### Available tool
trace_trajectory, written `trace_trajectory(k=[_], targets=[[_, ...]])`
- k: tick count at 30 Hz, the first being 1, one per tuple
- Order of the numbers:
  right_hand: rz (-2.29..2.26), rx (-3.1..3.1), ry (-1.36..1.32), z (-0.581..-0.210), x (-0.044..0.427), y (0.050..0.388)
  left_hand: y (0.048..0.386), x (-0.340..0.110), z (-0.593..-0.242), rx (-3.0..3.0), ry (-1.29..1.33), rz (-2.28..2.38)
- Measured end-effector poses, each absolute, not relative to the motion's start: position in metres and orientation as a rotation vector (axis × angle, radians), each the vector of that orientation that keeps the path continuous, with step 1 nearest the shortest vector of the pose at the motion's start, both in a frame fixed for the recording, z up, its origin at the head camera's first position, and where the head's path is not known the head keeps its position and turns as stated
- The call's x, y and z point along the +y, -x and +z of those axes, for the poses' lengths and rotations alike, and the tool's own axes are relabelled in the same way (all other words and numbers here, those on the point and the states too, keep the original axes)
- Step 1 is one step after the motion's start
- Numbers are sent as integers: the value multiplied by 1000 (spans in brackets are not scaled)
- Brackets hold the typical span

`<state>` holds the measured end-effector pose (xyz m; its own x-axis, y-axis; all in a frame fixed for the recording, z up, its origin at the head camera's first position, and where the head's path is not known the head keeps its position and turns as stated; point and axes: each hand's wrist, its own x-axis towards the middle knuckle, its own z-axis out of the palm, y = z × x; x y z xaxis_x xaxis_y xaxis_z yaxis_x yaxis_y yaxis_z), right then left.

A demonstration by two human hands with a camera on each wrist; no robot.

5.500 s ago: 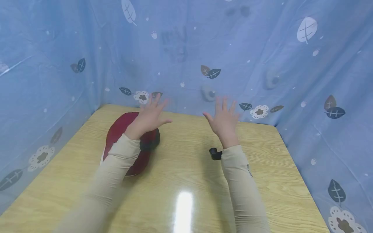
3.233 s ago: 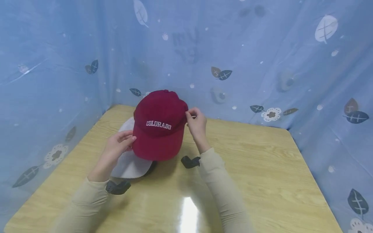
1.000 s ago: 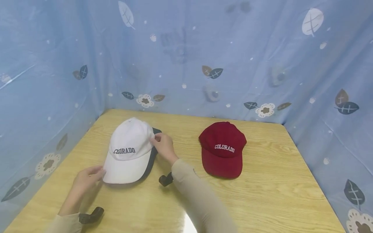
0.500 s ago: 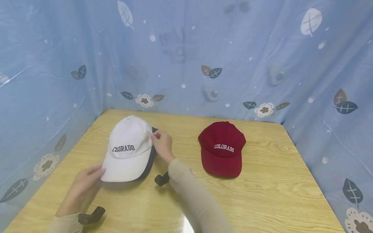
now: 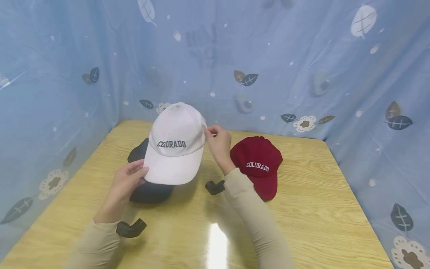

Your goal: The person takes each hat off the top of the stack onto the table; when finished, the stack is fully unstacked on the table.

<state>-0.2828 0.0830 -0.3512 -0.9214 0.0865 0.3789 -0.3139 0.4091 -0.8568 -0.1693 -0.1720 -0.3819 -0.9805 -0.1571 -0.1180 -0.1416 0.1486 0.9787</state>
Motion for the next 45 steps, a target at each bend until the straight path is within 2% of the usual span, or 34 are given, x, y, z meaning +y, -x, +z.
trace_trajectory(k=[4,9,15,22,29,35,41,45], targets=[[1386,-2337,-121,-355,119,286,183,-132,-390,-2277,-306,-2097],[1209,-2437,12,-378,143,290,191,-99,-416,-2246,-358,-2143],[1089,-2583,47,-411,152,287,186,-84,-445,-2340,-395,-2155],[960,-2678,40,-421,155,284,179,-81,-449,-2442,-280,-2212],[949,-2538,-23,-403,140,284,155,-111,-423,-2533,-187,-1959],[1028,-2472,-268,-388,84,281,129,-170,-406,-2455,-409,-1738],[1169,-2713,-496,-397,25,272,104,-208,-422,-2485,-558,-1775],[1267,-2792,-442,-407,10,266,100,-210,-437,-2519,-598,-1825]])
